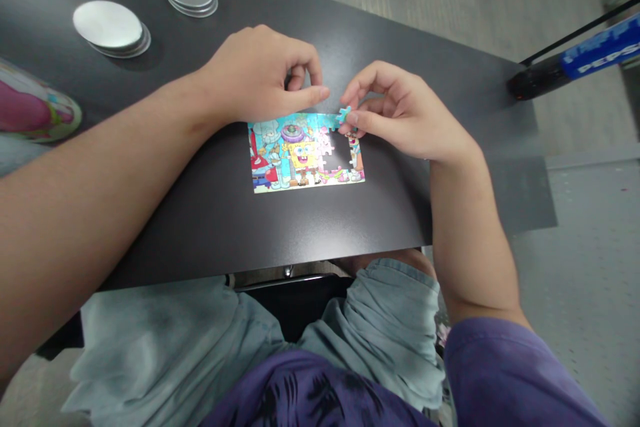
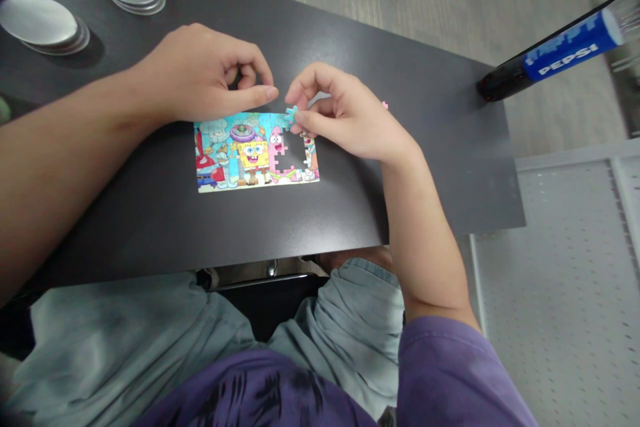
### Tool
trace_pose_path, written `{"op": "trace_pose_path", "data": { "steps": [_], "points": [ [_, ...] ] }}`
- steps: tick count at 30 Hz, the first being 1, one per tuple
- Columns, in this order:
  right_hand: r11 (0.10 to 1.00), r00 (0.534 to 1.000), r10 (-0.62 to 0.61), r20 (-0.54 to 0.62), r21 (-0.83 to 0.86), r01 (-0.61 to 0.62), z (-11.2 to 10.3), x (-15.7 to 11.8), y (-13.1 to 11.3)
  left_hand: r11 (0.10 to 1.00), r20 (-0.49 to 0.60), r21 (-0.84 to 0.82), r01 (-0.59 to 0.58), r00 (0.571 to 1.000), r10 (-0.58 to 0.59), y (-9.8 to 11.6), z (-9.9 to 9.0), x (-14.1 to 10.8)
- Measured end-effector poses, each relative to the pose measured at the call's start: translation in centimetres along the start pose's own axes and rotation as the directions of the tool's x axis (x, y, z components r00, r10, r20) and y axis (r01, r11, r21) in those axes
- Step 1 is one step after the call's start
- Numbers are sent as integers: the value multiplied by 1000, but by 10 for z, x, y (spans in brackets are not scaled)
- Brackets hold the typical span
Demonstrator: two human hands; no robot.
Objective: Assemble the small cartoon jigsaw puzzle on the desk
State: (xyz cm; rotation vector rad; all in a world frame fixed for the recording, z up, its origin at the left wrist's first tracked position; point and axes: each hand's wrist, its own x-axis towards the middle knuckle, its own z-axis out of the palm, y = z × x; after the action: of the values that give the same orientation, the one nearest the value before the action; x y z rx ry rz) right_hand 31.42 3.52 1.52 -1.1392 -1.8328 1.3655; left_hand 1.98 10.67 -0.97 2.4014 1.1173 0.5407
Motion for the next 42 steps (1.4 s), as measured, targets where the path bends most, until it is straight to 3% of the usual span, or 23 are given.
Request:
{"op": "trace_pose_path", "data": {
  "steps": [9,20,32,42],
  "points": [
    [995,1000,6,11,-104,-5,1,-1,-6,1000,-8,-10,-29,1000,29,-1,0,0],
    [995,1000,25,-16,-93,-26,3,1,-4,999,-10,-22,-30,1000,29,-5,0,0],
    [997,1000,24,-17,-71,-25,6,3,-1,999,-3,36,15,1000,-15,11,-2,-1],
    [970,999,32,-34,-239,-40,7,4,-2,999,20,31,27,999,-27,11,-5,-3]
  ]
}}
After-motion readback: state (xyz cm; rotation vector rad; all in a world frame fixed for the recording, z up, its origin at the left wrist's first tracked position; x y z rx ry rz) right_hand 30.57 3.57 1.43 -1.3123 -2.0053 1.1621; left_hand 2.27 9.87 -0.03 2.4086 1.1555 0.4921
